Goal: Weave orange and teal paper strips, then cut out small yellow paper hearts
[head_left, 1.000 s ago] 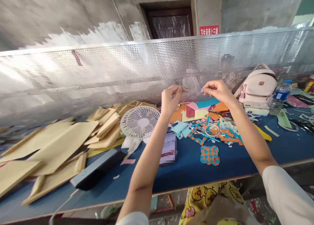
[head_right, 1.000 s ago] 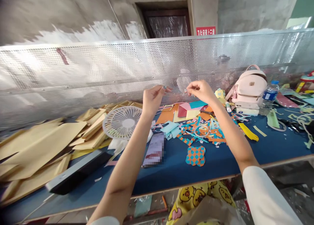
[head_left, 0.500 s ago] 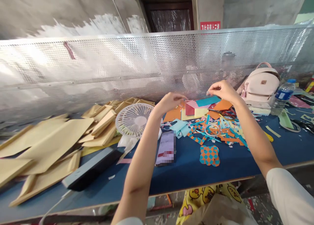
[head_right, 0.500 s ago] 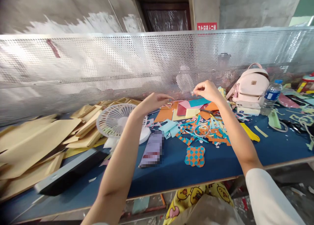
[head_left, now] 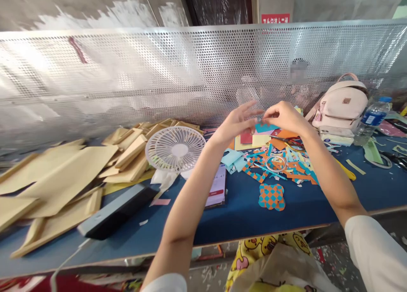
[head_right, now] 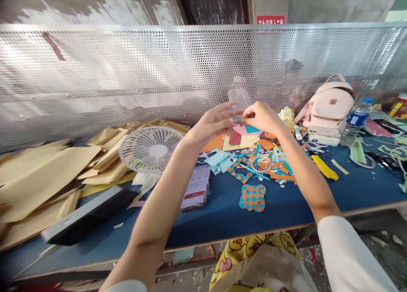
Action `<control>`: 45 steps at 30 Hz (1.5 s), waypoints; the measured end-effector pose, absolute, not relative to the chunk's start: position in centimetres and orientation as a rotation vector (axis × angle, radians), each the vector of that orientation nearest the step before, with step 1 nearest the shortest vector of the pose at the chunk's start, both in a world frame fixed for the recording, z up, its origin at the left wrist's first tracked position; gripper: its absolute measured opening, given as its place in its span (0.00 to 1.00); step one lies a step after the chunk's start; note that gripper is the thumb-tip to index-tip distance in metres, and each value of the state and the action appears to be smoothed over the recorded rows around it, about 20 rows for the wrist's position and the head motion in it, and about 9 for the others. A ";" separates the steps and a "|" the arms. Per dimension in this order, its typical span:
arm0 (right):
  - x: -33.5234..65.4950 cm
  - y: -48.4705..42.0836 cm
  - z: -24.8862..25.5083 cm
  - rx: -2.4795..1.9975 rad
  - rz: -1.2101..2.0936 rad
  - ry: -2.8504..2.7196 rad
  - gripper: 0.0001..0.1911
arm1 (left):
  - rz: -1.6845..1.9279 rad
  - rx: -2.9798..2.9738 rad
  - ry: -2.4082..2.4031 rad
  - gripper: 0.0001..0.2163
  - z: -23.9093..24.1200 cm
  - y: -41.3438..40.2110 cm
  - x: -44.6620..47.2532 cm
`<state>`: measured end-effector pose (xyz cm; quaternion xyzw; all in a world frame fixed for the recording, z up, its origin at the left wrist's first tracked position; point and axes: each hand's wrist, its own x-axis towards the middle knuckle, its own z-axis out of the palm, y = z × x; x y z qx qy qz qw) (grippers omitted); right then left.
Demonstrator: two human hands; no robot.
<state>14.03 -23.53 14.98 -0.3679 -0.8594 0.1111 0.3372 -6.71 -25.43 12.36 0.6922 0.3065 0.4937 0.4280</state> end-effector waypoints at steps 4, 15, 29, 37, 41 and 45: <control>13.6 -23.3 14.7 -0.869 0.302 -2.193 0.09 | 1.080 1.609 0.661 0.24 11.2 -24.4 -5.7; 14.2 -21.8 14.3 -0.807 0.279 -2.066 0.08 | 1.119 1.614 0.579 0.17 9.5 -22.7 -5.0; 14.4 -21.5 14.2 -0.773 0.284 -2.061 0.07 | 1.100 1.608 0.607 0.18 9.2 -22.7 -4.5; 13.8 -21.8 14.1 -0.742 0.310 -2.058 0.08 | 1.055 1.497 0.665 0.14 9.1 -23.5 -3.6; 13.8 -21.5 14.0 -0.738 0.314 -2.046 0.07 | 0.988 1.563 0.625 0.19 9.2 -23.8 -3.6; 14.3 -20.8 13.9 -0.750 0.311 -2.033 0.07 | 1.035 1.653 0.588 0.25 9.0 -23.3 -3.9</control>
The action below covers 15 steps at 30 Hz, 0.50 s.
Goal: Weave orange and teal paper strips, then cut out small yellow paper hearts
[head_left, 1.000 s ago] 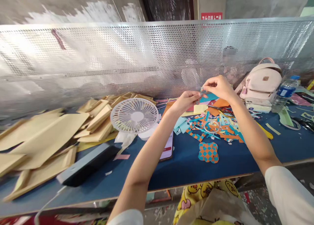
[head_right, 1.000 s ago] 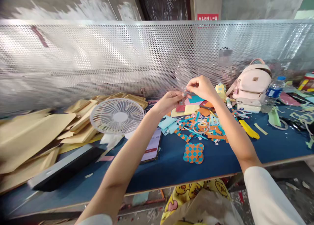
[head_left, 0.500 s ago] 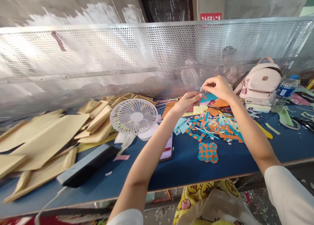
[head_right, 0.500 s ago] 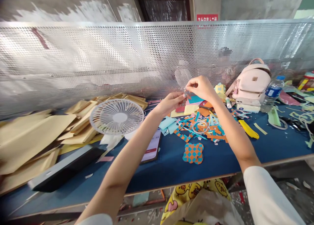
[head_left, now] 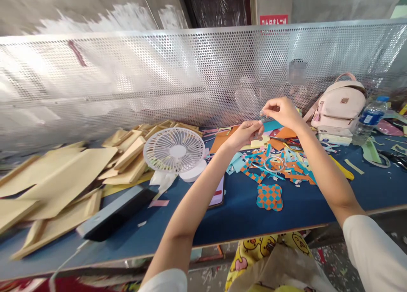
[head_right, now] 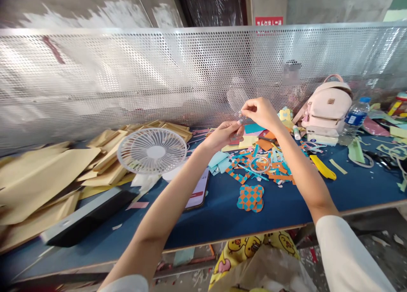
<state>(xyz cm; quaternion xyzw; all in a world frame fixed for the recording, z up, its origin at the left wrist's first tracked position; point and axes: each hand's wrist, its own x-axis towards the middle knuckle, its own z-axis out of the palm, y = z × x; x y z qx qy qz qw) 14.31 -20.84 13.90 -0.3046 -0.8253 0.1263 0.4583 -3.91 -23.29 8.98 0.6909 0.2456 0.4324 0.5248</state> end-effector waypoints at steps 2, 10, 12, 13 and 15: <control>14.6 -20.6 13.9 -0.763 0.307 -2.029 0.08 | 1.058 1.692 0.585 0.26 8.8 -22.9 -4.2; 14.7 -20.9 14.2 -0.720 0.210 -1.994 0.08 | 1.075 1.775 0.602 0.28 8.1 -21.7 -4.6; 14.7 -20.9 14.2 -0.734 0.195 -1.962 0.09 | 1.077 1.787 0.600 0.28 8.0 -21.6 -4.5; 14.7 -20.9 14.2 -0.741 0.193 -1.943 0.10 | 1.080 1.792 0.598 0.28 8.0 -21.6 -4.5; 14.8 -20.8 14.2 -0.751 0.192 -1.910 0.12 | 1.087 1.801 0.597 0.29 8.0 -21.7 -4.5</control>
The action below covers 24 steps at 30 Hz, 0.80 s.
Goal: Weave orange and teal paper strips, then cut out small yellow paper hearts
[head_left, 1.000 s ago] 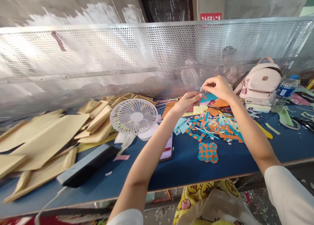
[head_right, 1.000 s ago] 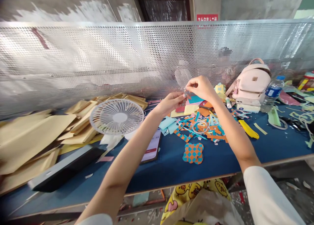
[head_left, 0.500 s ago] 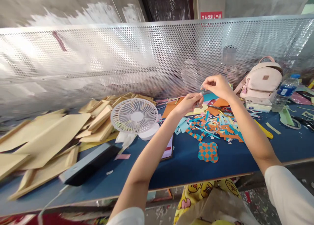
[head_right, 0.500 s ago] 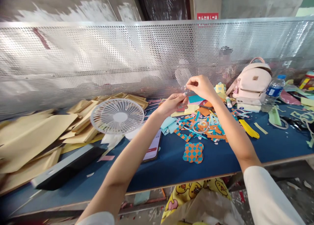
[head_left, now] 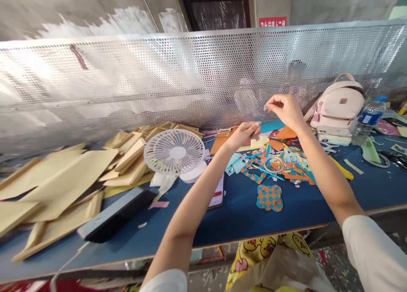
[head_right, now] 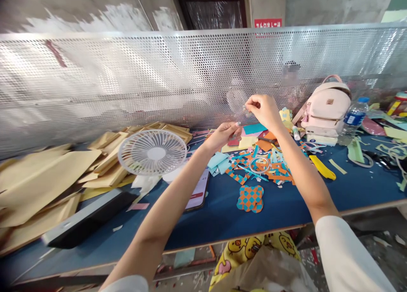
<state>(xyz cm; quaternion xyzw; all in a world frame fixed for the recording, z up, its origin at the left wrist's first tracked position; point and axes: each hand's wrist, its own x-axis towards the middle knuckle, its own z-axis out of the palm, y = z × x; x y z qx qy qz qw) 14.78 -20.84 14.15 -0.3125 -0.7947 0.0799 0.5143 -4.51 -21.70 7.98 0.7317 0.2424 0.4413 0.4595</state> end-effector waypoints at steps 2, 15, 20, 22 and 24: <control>14.8 -20.9 14.2 -0.757 0.189 -1.896 0.11 | 1.086 1.815 0.605 0.28 8.0 -21.8 -4.5; 14.7 -20.6 14.0 -0.642 0.562 -1.924 0.13 | 1.039 1.932 0.684 0.26 7.3 -21.3 -4.0; 14.2 -20.2 13.5 -0.596 0.534 -1.892 0.14 | 0.969 1.985 0.682 0.26 6.9 -21.0 -3.8; 14.1 -20.3 13.5 -0.605 0.473 -1.881 0.14 | 0.946 2.007 0.681 0.25 6.7 -21.0 -3.7; 14.1 -20.4 13.5 -0.634 0.428 -1.867 0.13 | 0.908 2.031 0.688 0.24 6.5 -21.0 -3.6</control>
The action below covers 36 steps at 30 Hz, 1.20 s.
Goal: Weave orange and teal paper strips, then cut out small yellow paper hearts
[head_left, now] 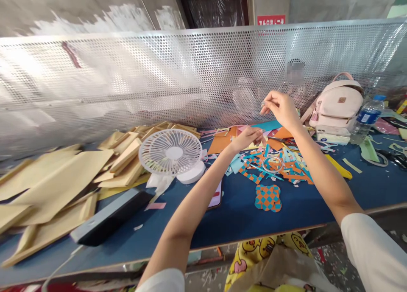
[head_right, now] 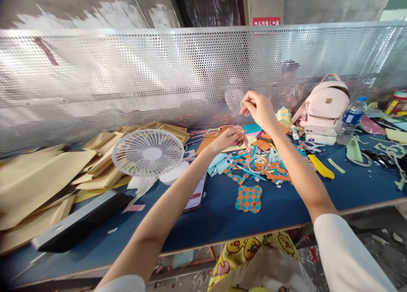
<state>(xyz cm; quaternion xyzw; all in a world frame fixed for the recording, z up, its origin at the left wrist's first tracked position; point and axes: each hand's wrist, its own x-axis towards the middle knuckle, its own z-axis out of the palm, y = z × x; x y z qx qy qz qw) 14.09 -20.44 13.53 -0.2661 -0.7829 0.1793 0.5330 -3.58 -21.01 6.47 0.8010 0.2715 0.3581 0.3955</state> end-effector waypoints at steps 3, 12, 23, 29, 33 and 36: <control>14.1 -20.3 13.5 -0.667 0.408 -1.856 0.13 | 0.791 2.073 0.713 0.23 6.1 -21.0 -3.6; 14.8 -19.7 13.6 -0.717 0.442 -1.903 0.14 | 0.487 2.165 0.886 0.03 7.5 -20.5 -7.3; 14.2 -20.8 13.5 -0.730 0.376 -2.075 0.09 | 1.369 2.082 1.217 0.09 11.8 -23.4 -8.8; 13.2 -21.2 13.3 -0.770 0.331 -2.150 0.06 | 1.285 1.861 0.928 0.14 10.9 -22.9 -6.5; 13.0 -21.4 13.2 -0.800 0.337 -2.162 0.07 | 1.244 1.819 0.983 0.10 10.3 -22.1 -6.6; 13.3 -21.4 13.2 -0.801 0.411 -2.144 0.08 | 1.259 1.837 1.021 0.08 10.4 -22.2 -7.3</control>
